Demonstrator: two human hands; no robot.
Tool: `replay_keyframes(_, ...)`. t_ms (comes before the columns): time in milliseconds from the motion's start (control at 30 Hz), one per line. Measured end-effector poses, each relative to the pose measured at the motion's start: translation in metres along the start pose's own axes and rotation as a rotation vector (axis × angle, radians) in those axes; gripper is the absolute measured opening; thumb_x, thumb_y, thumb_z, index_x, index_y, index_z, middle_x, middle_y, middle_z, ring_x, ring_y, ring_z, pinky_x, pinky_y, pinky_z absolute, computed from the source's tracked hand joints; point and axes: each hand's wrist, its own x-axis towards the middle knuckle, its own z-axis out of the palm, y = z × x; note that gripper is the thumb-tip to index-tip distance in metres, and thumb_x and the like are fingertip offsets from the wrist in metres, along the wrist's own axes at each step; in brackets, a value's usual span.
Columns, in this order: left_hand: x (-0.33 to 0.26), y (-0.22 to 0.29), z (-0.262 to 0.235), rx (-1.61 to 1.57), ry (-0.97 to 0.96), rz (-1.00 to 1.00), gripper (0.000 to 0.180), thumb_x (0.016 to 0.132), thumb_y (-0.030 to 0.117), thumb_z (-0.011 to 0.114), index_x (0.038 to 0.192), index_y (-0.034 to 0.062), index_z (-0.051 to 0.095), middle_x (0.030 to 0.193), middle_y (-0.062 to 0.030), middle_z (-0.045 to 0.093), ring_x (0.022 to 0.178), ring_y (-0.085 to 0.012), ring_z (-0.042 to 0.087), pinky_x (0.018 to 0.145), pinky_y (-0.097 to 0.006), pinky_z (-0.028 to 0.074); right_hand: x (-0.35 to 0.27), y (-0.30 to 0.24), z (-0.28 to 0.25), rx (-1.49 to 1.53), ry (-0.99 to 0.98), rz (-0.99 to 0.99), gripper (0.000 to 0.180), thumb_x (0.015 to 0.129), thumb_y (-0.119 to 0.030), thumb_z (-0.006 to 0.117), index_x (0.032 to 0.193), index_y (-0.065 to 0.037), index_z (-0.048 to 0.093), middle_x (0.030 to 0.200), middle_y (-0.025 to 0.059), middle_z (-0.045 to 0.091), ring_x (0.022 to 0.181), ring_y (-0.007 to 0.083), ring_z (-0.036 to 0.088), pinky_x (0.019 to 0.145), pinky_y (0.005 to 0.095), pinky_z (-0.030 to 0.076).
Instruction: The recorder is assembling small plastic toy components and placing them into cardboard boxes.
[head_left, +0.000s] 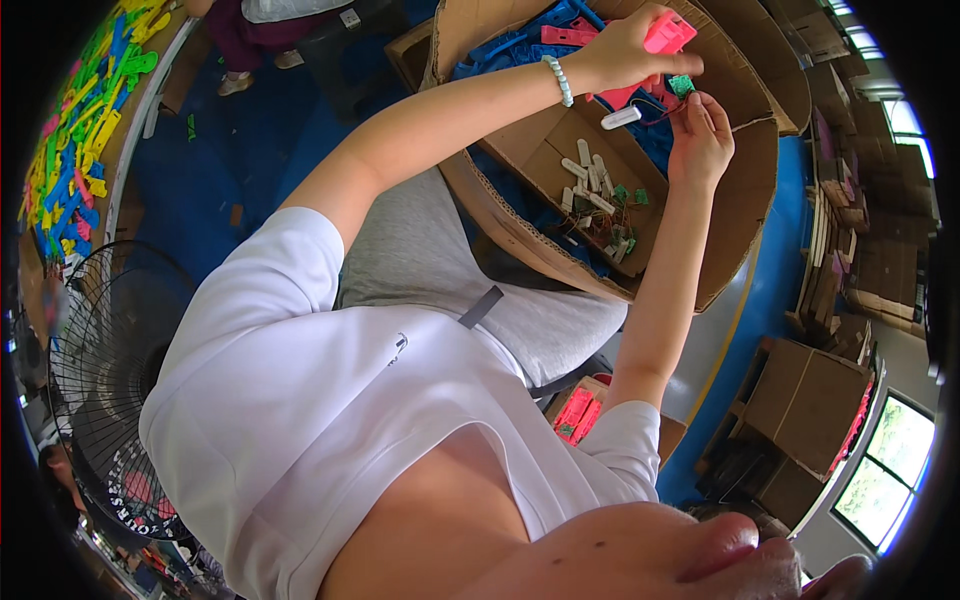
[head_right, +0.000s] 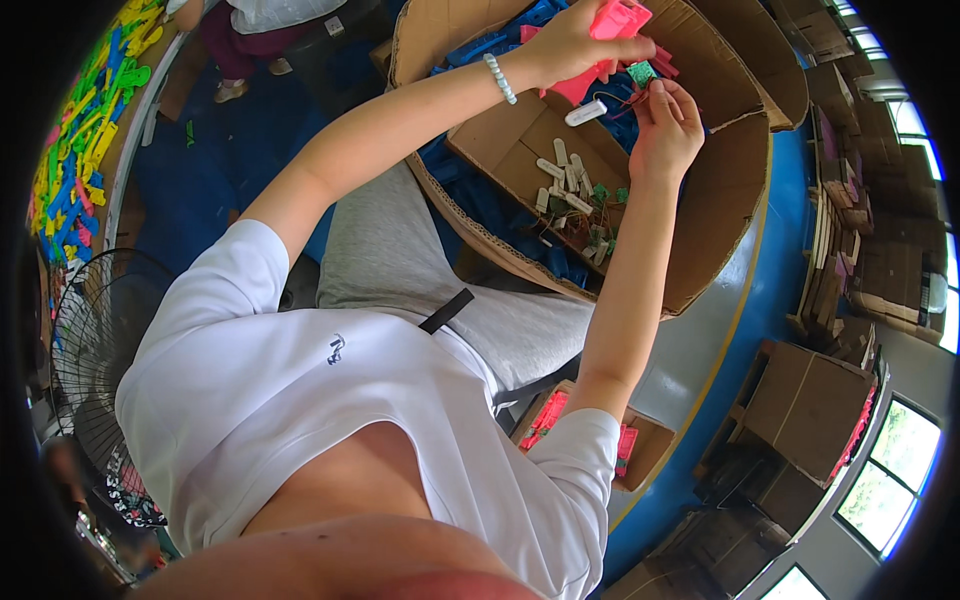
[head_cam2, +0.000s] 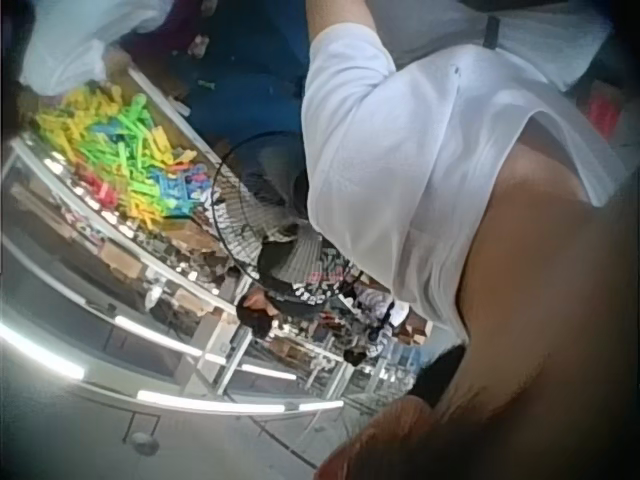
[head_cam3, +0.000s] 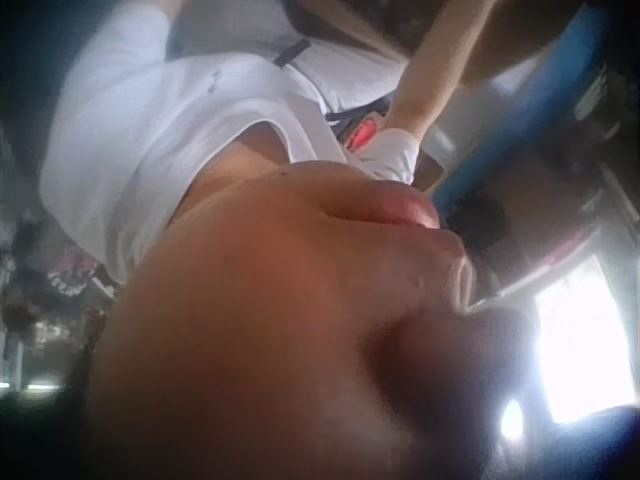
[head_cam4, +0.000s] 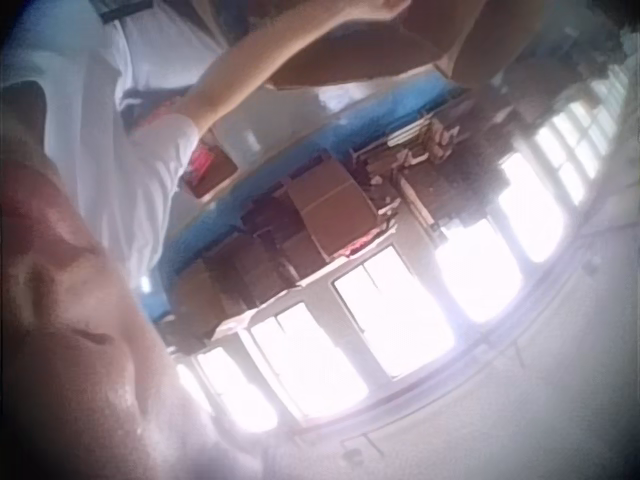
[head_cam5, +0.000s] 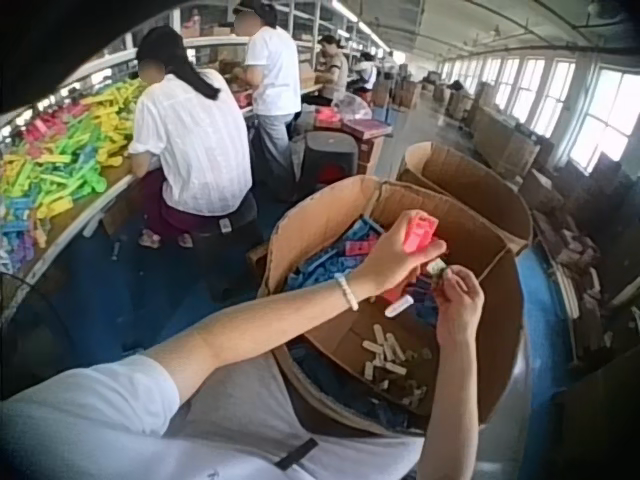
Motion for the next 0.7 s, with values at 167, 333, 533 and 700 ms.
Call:
replay_keyframes(167, 0.006, -0.008, 0.011, -1.023, -0.051, -0.628, 0.040, 0.102, 0.040, 0.043, 0.106, 0.0050, 0.061, 0.090, -0.0089, 0.067, 0.074, -0.0158, 0.065, 0.065, -0.028, 0.054, -0.012, 0.000, 0.002, -0.103, -0.113, 0.151, 0.014, 0.092, -0.003, 0.062, 0.104, 0.005, 0.061, 0.096, 0.0078, 0.066, 0.084, 0.0140, 0.064, 0.075, 0.0290, 0.055)
replay_keyframes(333, 0.000, -0.016, 0.024, -0.807, -0.052, -0.619, 0.038, 0.100, 0.038, 0.051, 0.108, 0.0041, 0.066, 0.094, -0.0075, 0.068, 0.082, -0.0138, 0.065, 0.070, -0.025, 0.052, -0.012, 0.020, 0.003, -0.266, -0.071, 0.108, 0.016, 0.090, -0.006, 0.067, 0.103, 0.002, 0.063, 0.096, 0.0046, 0.066, 0.084, 0.0103, 0.062, 0.075, 0.0236, 0.050)
replay_keyframes(533, -0.022, -0.028, 0.027, -0.754, -0.114, -0.459, 0.028, 0.095, 0.007, 0.055, 0.122, 0.0009, 0.056, 0.114, -0.0066, 0.064, 0.108, -0.0122, 0.058, 0.091, -0.027, 0.047, -0.006, 0.015, -0.004, -0.233, 0.063, 0.032, 0.014, 0.088, -0.005, 0.070, 0.098, 0.001, 0.063, 0.092, 0.0048, 0.067, 0.083, 0.0099, 0.062, 0.071, 0.0246, 0.051)
replay_keyframes(700, -0.030, -0.028, 0.029, -0.670, -0.065, -0.343, 0.029, 0.095, 0.006, 0.055, 0.123, 0.0013, 0.057, 0.114, -0.0066, 0.064, 0.109, -0.0119, 0.058, 0.094, -0.027, 0.047, -0.007, 0.008, -0.002, -0.237, 0.074, 0.039, 0.014, 0.087, -0.005, 0.071, 0.097, 0.001, 0.063, 0.090, 0.0052, 0.068, 0.081, 0.0103, 0.063, 0.070, 0.0255, 0.051)
